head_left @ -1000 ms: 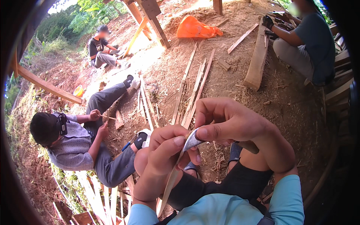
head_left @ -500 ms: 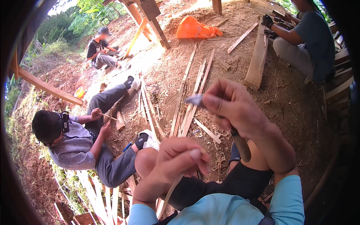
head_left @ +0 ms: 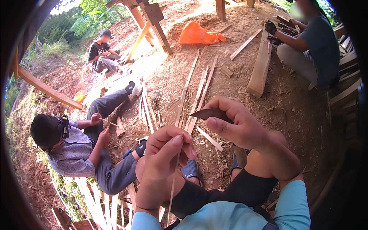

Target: The person sits on the ground and uses a knife to shave thin strips from a long piece of wood. They hold the wood with one hand and pull the knife along its length to create shavings, which accumulate on the ground.

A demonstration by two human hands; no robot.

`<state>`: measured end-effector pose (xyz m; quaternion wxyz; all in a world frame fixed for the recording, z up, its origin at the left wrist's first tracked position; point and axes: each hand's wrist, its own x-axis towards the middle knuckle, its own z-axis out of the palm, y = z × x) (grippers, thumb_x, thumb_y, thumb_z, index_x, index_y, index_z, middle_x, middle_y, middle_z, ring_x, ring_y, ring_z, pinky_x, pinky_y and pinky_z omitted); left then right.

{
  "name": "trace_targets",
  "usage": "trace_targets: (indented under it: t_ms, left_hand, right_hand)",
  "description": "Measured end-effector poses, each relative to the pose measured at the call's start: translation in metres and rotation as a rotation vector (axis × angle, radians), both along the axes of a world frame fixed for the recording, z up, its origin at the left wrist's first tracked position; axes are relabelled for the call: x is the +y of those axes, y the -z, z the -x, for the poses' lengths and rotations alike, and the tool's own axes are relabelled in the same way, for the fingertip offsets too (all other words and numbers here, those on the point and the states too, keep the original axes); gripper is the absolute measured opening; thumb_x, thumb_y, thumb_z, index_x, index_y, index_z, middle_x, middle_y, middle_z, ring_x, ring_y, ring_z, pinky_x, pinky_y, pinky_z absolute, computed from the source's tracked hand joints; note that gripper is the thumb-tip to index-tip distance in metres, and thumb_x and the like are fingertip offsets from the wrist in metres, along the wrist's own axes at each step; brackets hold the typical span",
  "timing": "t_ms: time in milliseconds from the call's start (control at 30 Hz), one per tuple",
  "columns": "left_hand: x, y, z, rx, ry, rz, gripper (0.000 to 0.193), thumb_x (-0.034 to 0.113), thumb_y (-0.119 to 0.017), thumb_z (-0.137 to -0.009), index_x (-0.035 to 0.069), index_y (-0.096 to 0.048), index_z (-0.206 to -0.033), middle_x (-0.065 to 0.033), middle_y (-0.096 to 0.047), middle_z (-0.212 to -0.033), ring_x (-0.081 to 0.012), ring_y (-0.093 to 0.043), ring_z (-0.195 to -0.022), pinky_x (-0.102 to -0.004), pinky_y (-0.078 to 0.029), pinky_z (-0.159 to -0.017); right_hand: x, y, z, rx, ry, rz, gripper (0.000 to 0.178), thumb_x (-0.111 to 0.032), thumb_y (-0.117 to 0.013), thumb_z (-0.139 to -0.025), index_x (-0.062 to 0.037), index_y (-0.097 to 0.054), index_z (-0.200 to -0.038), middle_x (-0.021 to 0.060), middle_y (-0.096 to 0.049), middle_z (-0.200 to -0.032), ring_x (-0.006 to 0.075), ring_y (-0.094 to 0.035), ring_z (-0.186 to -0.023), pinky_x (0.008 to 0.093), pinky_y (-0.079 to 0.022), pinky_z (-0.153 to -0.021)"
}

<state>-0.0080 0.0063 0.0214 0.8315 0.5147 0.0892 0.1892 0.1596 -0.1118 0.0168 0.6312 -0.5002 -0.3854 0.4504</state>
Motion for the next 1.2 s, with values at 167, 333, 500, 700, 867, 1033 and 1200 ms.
trace_targets:
  t_ms: [167,333,500,700,867,1033,1200]
  left_hand:
    - [0.008,0.002,-0.003,0.023,0.112,0.077,0.017,0.013,-0.049,-0.091,0.000,-0.056,-0.097,-0.0084,-0.063,-0.074,-0.0087,-0.059,-0.059,-0.0175,-0.043,-0.046]
    - [0.001,0.007,-0.008,0.177,0.001,-0.035,0.014,0.010,-0.056,-0.088,0.001,-0.057,-0.100,-0.0058,-0.064,-0.077,-0.0076,-0.060,-0.065,-0.0177,-0.045,-0.051]
    - [-0.004,0.009,-0.002,0.249,-0.013,-0.394,0.020,0.010,-0.056,-0.088,-0.001,-0.056,-0.105,-0.0077,-0.065,-0.083,-0.0068,-0.061,-0.075,-0.0165,-0.047,-0.057]
    - [0.014,-0.003,0.006,0.300,0.317,0.025,0.032,0.021,-0.046,-0.092,-0.002,-0.054,-0.111,-0.0132,-0.064,-0.092,-0.0168,-0.063,-0.083,-0.0269,-0.048,-0.070]
    - [-0.003,-0.003,0.011,0.537,0.430,0.099,0.034,0.028,-0.045,-0.094,0.000,-0.052,-0.111,-0.0070,-0.060,-0.079,-0.0129,-0.058,-0.068,-0.0257,-0.047,-0.063]
    - [-0.005,0.011,0.009,0.444,0.224,-0.067,0.029,0.024,-0.038,-0.097,0.002,-0.051,-0.112,-0.0035,-0.058,-0.072,-0.0086,-0.054,-0.057,-0.0190,-0.043,-0.052]
    - [0.003,0.012,0.004,0.353,0.015,-0.070,0.030,0.024,-0.038,-0.097,0.001,-0.052,-0.110,-0.0050,-0.059,-0.069,-0.0088,-0.051,-0.049,-0.0189,-0.040,-0.047]
  right_hand:
    - [0.005,0.010,0.009,0.018,0.021,-0.142,0.026,-0.020,-0.062,-0.086,-0.0001,-0.053,-0.099,-0.0020,-0.054,-0.073,0.0013,-0.048,-0.065,0.0166,-0.039,-0.055]
    - [0.007,0.025,0.022,0.154,0.076,-0.235,0.026,-0.020,-0.064,-0.085,-0.0011,-0.053,-0.098,-0.0011,-0.055,-0.065,0.0038,-0.051,-0.056,0.0178,-0.040,-0.050]
    - [0.014,0.018,0.024,-0.011,0.083,-0.098,0.019,-0.018,-0.066,-0.083,-0.0018,-0.058,-0.084,-0.0022,-0.056,-0.065,0.0022,-0.049,-0.057,0.0181,-0.038,-0.049]
    - [0.006,0.018,0.012,-0.240,0.192,-0.204,0.016,-0.016,-0.067,-0.083,-0.0040,-0.057,-0.079,-0.0051,-0.051,-0.061,-0.0003,-0.044,-0.055,0.0171,-0.033,-0.047]
    - [0.005,0.014,-0.010,0.092,0.306,-0.143,0.017,-0.018,-0.061,-0.087,-0.0078,-0.049,-0.079,-0.0030,-0.043,-0.055,0.0025,-0.036,-0.042,0.0182,-0.030,-0.040]
    - [0.012,0.012,-0.016,0.313,0.317,-0.104,0.017,-0.024,-0.052,-0.092,-0.0091,-0.045,-0.091,-0.0023,-0.043,-0.060,0.0036,-0.035,-0.045,0.0178,-0.029,-0.041]
    - [0.011,0.022,-0.006,0.310,-0.062,-0.035,0.023,-0.030,-0.041,-0.096,-0.0067,-0.043,-0.096,-0.0021,-0.043,-0.062,0.0026,-0.036,-0.045,0.0169,-0.030,-0.041]
